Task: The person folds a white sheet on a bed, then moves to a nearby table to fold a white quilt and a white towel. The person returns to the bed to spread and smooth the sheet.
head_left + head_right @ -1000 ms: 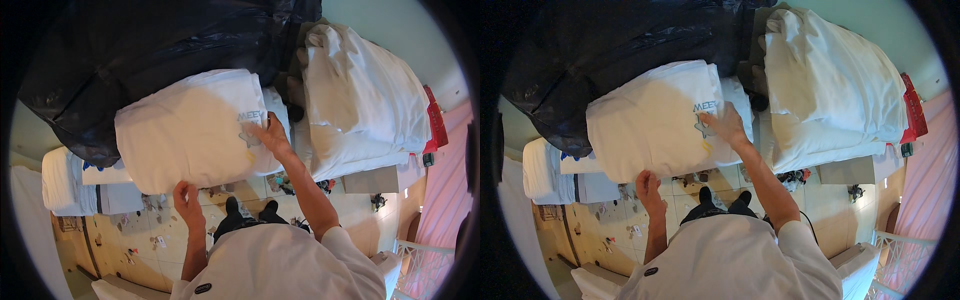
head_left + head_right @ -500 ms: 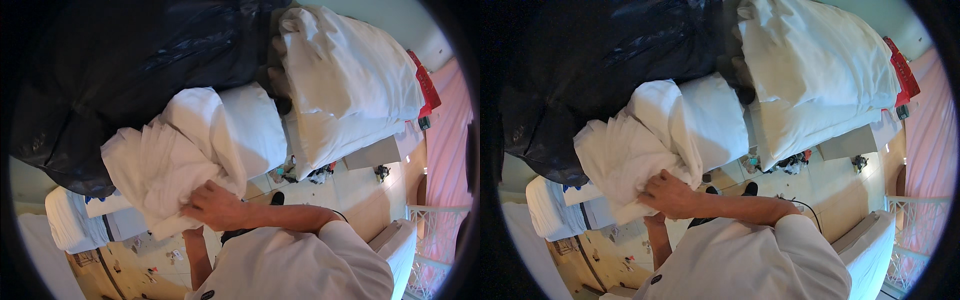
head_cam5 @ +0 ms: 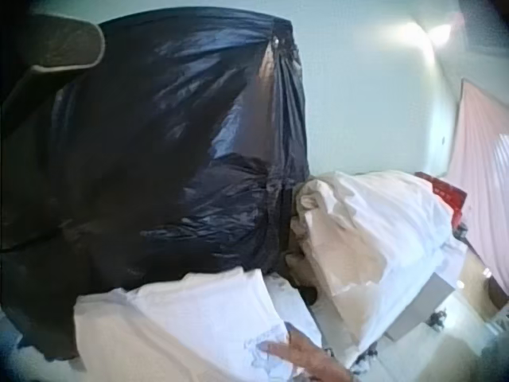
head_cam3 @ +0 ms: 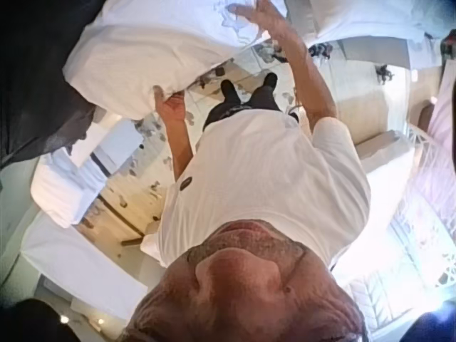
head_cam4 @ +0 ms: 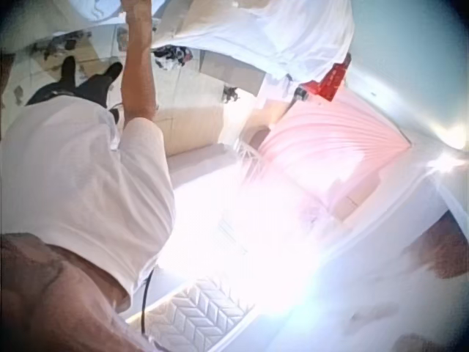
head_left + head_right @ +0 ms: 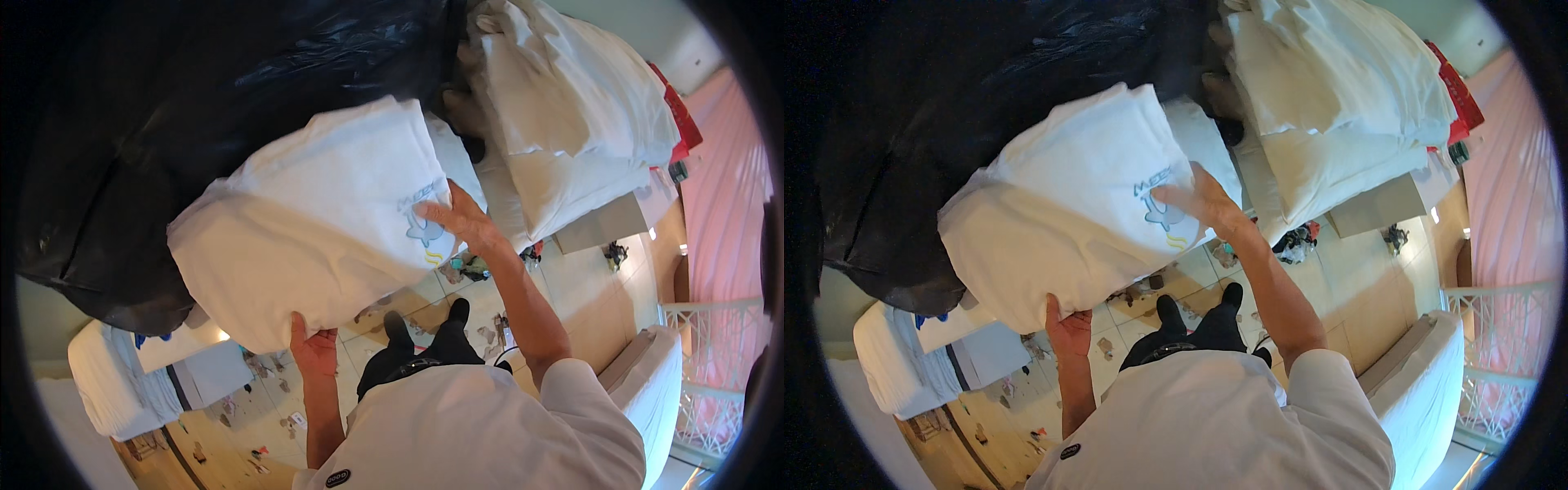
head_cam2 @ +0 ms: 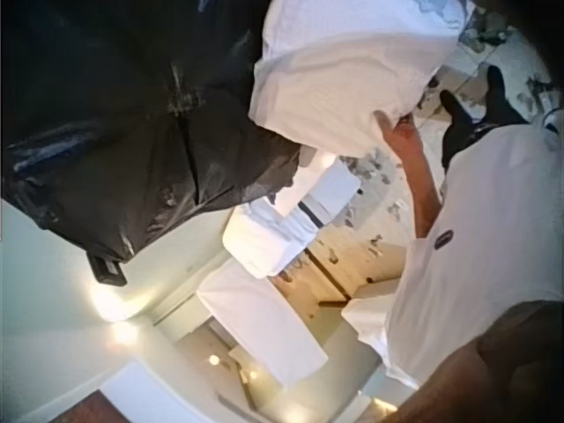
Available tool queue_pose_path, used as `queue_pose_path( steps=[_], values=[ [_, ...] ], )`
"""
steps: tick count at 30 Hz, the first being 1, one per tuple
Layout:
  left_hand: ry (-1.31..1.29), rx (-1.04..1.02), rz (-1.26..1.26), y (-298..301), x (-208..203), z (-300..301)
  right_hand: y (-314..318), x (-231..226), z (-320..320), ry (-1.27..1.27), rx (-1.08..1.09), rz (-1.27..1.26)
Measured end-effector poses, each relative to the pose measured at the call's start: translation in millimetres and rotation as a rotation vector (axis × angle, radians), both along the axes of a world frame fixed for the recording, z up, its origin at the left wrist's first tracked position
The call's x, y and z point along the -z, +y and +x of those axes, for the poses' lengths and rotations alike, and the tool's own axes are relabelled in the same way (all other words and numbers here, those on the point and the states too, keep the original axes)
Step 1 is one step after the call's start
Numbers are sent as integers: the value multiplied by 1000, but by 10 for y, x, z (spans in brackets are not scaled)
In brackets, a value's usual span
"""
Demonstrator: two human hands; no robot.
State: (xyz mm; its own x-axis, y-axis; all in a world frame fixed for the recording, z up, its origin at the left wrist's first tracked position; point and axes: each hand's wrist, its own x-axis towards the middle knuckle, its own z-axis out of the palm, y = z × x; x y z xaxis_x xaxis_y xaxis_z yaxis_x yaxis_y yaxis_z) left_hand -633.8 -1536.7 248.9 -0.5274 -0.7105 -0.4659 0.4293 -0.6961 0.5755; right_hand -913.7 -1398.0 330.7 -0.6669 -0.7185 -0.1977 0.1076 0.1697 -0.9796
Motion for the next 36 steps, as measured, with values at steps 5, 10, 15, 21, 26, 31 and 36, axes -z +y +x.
queue_pose_path(
  steps=[5,10,15,21,26,31,36],
  values=[
    [59,79,14,-135,108,7,-59,-214,153,-220,-128,-80],
    [97,136,-61,-244,265,96,-206,-392,812,-347,-32,-291],
    [355,405,-108,21,-63,36,194,-738,1386,-228,-413,-412],
    [215,405,-197,488,-211,178,866,-644,1701,-167,-573,-563],
    [138,428,-270,1074,-185,313,1710,-463,1812,-25,-592,-522],
    [73,482,-322,1754,-217,442,2817,-277,2008,-55,-480,-553],
    [28,640,-355,2567,-184,299,4054,-66,2247,-175,-157,-565]
  ],
)
